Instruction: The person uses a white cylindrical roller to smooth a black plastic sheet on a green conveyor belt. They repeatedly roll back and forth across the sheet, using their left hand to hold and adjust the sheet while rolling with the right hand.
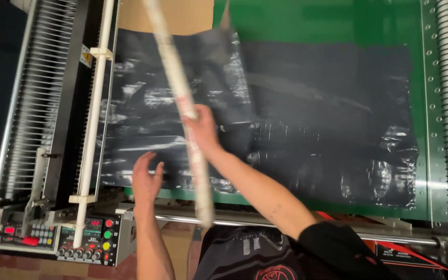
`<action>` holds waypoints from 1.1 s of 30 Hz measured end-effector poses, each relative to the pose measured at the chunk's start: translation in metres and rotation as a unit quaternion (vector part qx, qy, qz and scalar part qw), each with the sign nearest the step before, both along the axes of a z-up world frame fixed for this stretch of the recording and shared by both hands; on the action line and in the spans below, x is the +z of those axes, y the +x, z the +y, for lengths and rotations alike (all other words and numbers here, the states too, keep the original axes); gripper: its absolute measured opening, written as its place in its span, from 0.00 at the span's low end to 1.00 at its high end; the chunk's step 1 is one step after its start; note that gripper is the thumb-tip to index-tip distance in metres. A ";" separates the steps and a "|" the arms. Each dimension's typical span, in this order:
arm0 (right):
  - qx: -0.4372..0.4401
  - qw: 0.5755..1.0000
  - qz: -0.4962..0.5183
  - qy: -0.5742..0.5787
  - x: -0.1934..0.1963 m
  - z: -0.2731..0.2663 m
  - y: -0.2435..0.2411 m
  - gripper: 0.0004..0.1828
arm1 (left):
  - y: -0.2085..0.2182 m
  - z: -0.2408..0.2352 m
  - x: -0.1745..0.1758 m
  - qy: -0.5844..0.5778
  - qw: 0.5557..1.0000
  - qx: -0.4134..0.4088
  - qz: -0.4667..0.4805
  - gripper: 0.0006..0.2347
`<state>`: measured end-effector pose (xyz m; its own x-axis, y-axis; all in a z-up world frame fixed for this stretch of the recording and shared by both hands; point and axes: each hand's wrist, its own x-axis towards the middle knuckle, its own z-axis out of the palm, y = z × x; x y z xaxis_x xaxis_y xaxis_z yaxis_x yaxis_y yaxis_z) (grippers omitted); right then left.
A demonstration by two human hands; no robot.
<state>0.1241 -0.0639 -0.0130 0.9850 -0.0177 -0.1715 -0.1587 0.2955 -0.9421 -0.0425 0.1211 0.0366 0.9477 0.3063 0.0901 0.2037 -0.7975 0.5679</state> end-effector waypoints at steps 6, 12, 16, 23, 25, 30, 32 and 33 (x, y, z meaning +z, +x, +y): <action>0.066 0.789 0.010 -0.610 -0.160 -0.340 -0.005 0.18 | 0.016 -0.022 -0.033 -0.015 0.998 -0.057 -0.001 0.15; -0.282 0.794 -0.033 -0.537 -0.094 -0.578 -0.051 0.25 | 0.067 -0.086 -0.034 0.056 0.991 -0.118 -0.014 0.27; -0.276 0.772 0.059 -0.570 -0.018 -0.577 -0.084 0.19 | 0.121 -0.150 -0.041 0.127 0.965 -0.224 0.042 0.39; -0.262 0.891 -0.046 -0.368 -0.006 -0.512 -0.068 0.23 | 0.159 -0.205 -0.085 0.185 0.935 -0.269 0.139 0.50; -0.258 0.918 -0.037 -0.298 0.000 -0.476 -0.055 0.21 | 0.156 -0.206 -0.068 0.180 0.941 -0.262 0.118 0.50; -0.219 0.972 0.053 -0.068 0.033 -0.355 -0.036 0.13 | 0.109 -0.180 -0.021 0.125 0.966 -0.219 0.060 0.48; -0.160 0.984 0.065 -0.050 0.006 -0.318 -0.018 0.14 | 0.088 -0.160 -0.023 0.094 0.980 -0.169 0.053 0.46; -0.158 0.984 0.064 -0.049 0.008 -0.291 -0.009 0.14 | 0.077 -0.148 -0.027 0.096 0.980 -0.167 0.052 0.46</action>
<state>0.1149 -0.3549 -0.0049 0.8978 -0.3426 -0.2769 -0.1931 0.2590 -0.9464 0.0343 -0.0267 0.0092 0.9993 -0.0366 0.0125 -0.0386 -0.9195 0.3913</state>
